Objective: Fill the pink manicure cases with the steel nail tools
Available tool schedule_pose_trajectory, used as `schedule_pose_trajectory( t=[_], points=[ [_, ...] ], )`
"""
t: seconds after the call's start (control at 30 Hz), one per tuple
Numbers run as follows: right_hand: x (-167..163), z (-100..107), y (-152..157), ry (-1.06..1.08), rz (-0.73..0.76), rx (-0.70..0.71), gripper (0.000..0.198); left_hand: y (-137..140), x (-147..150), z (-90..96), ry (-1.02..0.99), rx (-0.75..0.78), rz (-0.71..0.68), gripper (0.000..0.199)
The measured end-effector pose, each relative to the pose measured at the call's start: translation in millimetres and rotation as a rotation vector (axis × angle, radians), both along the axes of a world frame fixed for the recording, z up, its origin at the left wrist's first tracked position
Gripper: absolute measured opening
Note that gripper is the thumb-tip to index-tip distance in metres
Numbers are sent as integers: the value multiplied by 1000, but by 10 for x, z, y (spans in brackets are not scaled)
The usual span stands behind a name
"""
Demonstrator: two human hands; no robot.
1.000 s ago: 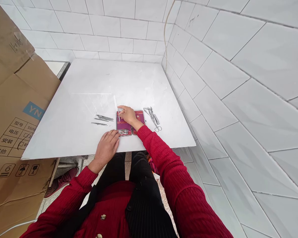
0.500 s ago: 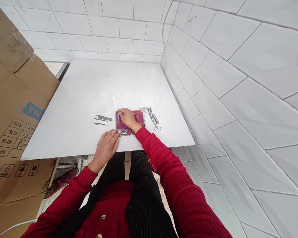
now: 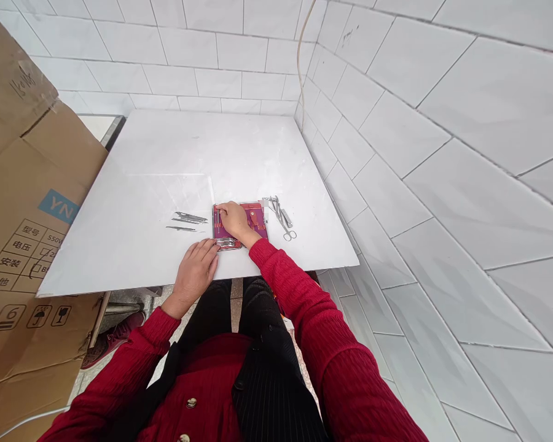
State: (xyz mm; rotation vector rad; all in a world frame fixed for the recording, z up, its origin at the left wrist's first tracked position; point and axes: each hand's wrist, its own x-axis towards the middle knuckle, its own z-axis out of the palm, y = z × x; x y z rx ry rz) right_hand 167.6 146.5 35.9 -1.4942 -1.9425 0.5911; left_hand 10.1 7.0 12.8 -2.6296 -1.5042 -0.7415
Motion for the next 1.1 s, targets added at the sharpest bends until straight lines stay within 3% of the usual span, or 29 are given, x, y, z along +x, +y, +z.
schedule_pose_trajectory(
  t=[0.6, 1.1],
  points=[
    [-51, -79, -45, -35, -9, 34, 38, -1, 2, 10, 8, 17, 3, 37],
    [-87, -17, -115, -124, -23, 3, 39, 2, 3, 1, 7, 15, 2, 39]
  ],
)
